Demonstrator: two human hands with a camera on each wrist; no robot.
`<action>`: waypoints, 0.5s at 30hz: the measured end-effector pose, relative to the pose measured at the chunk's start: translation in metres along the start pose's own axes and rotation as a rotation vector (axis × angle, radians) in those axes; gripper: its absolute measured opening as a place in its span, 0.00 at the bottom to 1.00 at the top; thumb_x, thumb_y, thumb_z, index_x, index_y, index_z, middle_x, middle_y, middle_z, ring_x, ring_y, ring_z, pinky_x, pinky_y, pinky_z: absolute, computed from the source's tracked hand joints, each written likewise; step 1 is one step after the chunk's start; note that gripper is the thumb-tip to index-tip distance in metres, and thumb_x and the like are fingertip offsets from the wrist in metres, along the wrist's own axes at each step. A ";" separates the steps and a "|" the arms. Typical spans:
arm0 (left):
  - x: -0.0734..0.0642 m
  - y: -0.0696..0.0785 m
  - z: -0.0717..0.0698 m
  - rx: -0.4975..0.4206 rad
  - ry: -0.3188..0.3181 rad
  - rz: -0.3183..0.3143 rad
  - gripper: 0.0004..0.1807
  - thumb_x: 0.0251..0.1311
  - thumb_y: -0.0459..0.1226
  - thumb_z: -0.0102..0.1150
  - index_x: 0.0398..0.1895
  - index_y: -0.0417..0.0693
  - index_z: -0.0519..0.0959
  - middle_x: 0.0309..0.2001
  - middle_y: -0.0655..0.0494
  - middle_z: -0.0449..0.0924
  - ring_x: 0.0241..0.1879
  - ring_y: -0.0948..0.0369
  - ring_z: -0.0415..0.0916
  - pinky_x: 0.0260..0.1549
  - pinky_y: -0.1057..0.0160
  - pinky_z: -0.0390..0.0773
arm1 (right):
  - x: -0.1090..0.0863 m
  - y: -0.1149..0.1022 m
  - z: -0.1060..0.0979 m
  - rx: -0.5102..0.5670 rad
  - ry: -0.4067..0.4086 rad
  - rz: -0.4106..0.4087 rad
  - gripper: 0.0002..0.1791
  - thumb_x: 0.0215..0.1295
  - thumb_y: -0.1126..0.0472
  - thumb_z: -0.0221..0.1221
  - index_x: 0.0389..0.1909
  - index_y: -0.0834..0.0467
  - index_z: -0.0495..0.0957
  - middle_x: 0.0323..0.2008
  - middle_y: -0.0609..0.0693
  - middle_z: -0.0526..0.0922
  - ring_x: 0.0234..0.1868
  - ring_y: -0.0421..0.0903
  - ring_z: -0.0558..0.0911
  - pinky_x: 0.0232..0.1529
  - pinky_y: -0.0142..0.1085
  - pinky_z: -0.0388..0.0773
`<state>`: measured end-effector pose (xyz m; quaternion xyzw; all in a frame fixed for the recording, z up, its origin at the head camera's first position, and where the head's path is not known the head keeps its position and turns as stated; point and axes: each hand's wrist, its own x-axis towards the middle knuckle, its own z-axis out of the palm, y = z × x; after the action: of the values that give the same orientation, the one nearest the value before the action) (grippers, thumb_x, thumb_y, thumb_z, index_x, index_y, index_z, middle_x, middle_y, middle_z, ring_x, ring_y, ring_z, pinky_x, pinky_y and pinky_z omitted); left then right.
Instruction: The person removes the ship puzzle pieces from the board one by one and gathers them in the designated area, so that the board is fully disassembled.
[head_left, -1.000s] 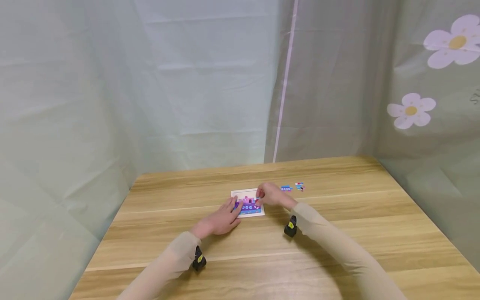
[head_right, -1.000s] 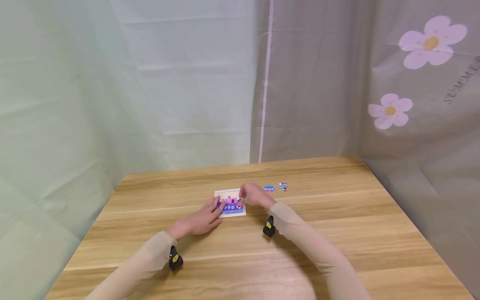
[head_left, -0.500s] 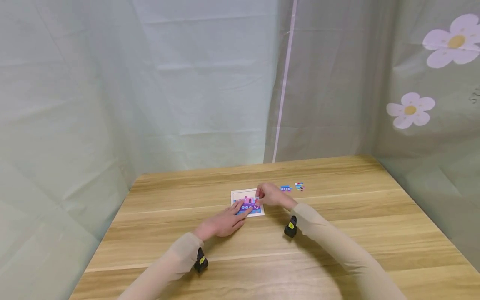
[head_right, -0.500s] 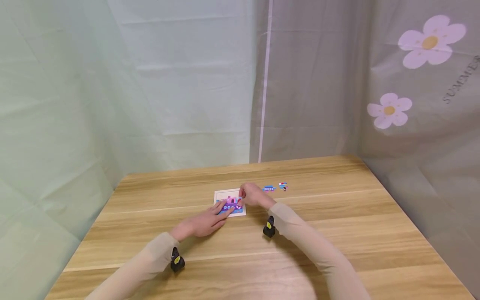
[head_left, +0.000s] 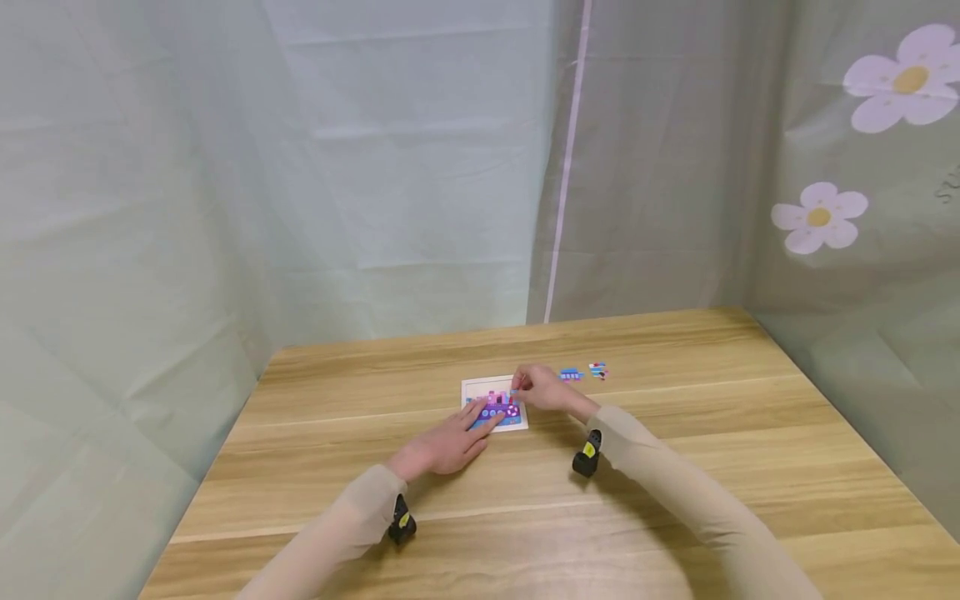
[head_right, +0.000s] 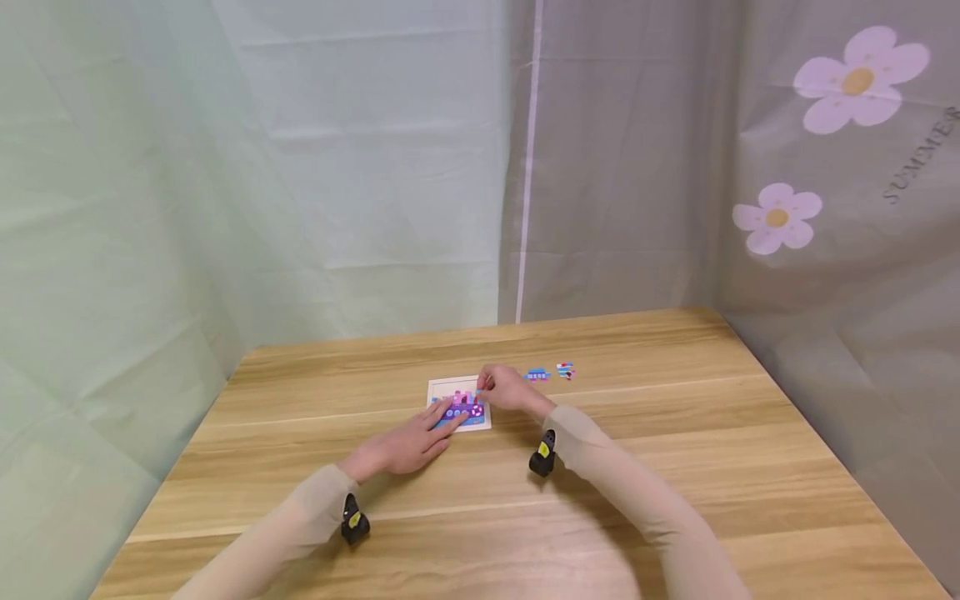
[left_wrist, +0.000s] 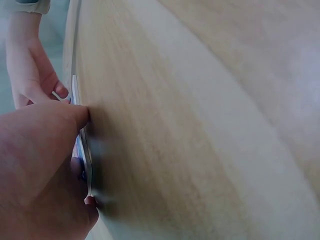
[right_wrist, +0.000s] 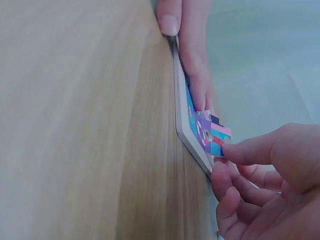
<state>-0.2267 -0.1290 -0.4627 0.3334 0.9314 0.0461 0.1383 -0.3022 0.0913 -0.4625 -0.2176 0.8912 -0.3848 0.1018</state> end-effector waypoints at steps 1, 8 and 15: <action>0.000 0.000 0.000 -0.004 0.000 -0.001 0.29 0.77 0.46 0.33 0.78 0.57 0.48 0.78 0.42 0.38 0.77 0.46 0.38 0.73 0.47 0.53 | 0.000 0.000 0.000 0.018 0.001 0.010 0.02 0.61 0.68 0.61 0.32 0.61 0.77 0.33 0.53 0.82 0.34 0.43 0.79 0.32 0.30 0.77; 0.002 -0.002 0.003 -0.007 0.000 -0.011 0.29 0.77 0.46 0.32 0.78 0.58 0.48 0.78 0.43 0.37 0.77 0.46 0.38 0.73 0.47 0.53 | 0.000 0.000 0.002 0.106 0.012 0.073 0.02 0.63 0.67 0.60 0.35 0.62 0.78 0.30 0.52 0.81 0.27 0.42 0.77 0.27 0.29 0.75; 0.002 0.001 0.002 -0.003 0.007 -0.018 0.28 0.77 0.46 0.33 0.77 0.57 0.49 0.78 0.42 0.38 0.77 0.46 0.38 0.73 0.47 0.53 | -0.001 -0.001 0.004 0.144 0.027 0.124 0.04 0.63 0.65 0.60 0.34 0.62 0.81 0.25 0.50 0.79 0.23 0.40 0.76 0.24 0.28 0.70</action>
<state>-0.2273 -0.1271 -0.4647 0.3249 0.9348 0.0473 0.1357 -0.3000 0.0886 -0.4639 -0.1488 0.8742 -0.4439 0.1286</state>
